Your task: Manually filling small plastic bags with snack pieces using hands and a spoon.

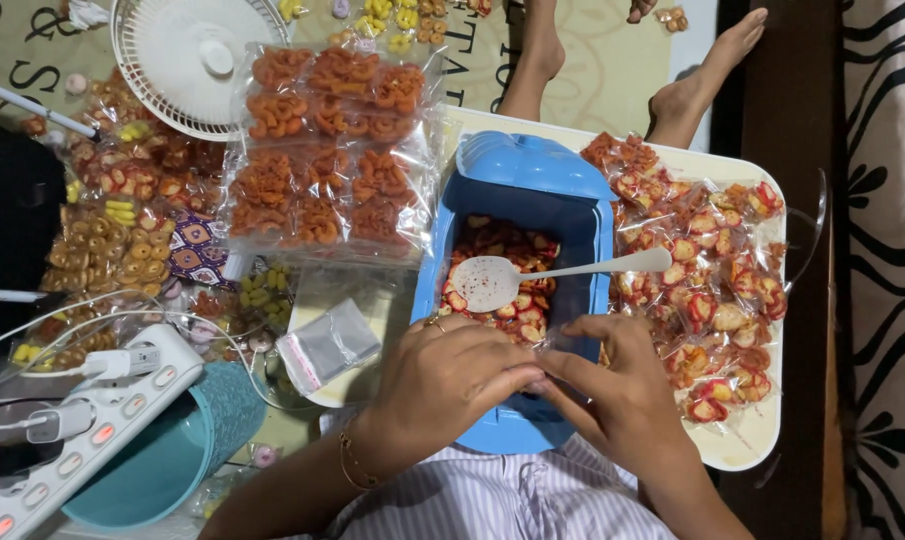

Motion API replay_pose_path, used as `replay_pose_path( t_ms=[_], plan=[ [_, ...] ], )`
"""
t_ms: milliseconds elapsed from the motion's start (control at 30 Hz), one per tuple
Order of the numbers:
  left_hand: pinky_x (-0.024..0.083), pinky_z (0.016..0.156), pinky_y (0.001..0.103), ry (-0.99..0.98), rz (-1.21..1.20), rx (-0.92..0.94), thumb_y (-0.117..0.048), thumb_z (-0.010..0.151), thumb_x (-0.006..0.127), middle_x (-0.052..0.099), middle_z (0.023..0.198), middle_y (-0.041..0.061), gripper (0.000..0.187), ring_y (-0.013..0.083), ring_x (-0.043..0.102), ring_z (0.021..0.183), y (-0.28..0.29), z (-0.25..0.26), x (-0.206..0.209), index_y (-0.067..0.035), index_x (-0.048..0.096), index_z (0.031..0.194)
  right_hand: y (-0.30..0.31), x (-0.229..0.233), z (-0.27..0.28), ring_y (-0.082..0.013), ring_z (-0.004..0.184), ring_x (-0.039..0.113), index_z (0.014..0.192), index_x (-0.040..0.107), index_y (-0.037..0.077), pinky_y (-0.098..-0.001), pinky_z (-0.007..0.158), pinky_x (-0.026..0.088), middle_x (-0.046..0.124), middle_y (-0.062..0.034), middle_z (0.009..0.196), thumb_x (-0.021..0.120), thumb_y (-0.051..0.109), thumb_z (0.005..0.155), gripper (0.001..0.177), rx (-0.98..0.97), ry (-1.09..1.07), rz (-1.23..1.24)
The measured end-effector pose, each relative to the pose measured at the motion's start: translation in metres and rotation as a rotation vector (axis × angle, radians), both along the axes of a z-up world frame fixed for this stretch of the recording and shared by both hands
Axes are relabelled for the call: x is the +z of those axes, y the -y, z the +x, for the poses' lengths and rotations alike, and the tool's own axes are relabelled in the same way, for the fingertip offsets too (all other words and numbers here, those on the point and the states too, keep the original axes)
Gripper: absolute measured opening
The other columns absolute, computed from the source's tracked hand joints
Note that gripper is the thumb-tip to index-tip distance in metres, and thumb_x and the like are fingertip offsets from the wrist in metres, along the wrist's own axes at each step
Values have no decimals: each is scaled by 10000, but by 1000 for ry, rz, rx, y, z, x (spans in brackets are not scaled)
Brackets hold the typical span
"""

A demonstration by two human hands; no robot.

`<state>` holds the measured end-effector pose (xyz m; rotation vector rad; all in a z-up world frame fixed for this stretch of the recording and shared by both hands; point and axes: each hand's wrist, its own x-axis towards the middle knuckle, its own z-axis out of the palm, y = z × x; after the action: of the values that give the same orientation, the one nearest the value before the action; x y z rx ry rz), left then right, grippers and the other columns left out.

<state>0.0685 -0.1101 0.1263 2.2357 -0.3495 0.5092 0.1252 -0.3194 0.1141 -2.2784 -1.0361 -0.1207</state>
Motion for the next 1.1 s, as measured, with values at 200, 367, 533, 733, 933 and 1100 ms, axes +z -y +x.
replay_pose_path(
  t_ms=[200,367,533,733,933,1100],
  plan=[
    [496,980,413,-129,-218,-45,-305,780,804,722,1152,136,306,275,651,1088,-13,-2,11,-67,790,972,20,-12,-4,-193,1011,556,1090,813,204,-328,903,489,520,-51,1041,750,52,819,316,-20,-127,146],
    [464,904,350,-505,-542,-104,-387,849,698,686,1218,129,588,216,619,1083,-21,-4,8,-31,625,1312,22,-23,-9,-175,984,526,926,806,232,-335,906,496,502,0,1010,818,143,773,178,-4,73,295],
    [519,750,240,-707,-861,-220,-85,846,719,785,988,124,611,138,709,856,-13,-9,8,-21,548,1429,20,-22,-3,-177,948,516,966,805,223,-337,850,502,432,-1,972,839,163,784,194,21,194,310],
    [632,683,268,-398,-340,-5,-118,859,745,818,1040,47,506,144,786,814,-4,-8,9,-91,606,1344,22,-8,1,-142,745,475,1179,779,154,-243,645,390,506,-20,855,718,72,757,434,25,-321,261],
    [586,715,295,-132,-86,-19,-99,850,781,801,998,46,449,165,753,851,2,-5,1,-80,665,1284,23,-12,-1,-129,739,565,1172,777,75,-247,633,425,690,-75,928,689,129,849,340,-24,-598,436],
    [570,743,332,-66,-13,-54,-35,856,753,773,1027,61,479,199,719,871,4,-2,0,-46,621,1316,17,-12,-5,-144,815,735,1037,785,26,-227,692,560,802,-106,1032,771,16,812,226,-18,-669,514]
  ],
)
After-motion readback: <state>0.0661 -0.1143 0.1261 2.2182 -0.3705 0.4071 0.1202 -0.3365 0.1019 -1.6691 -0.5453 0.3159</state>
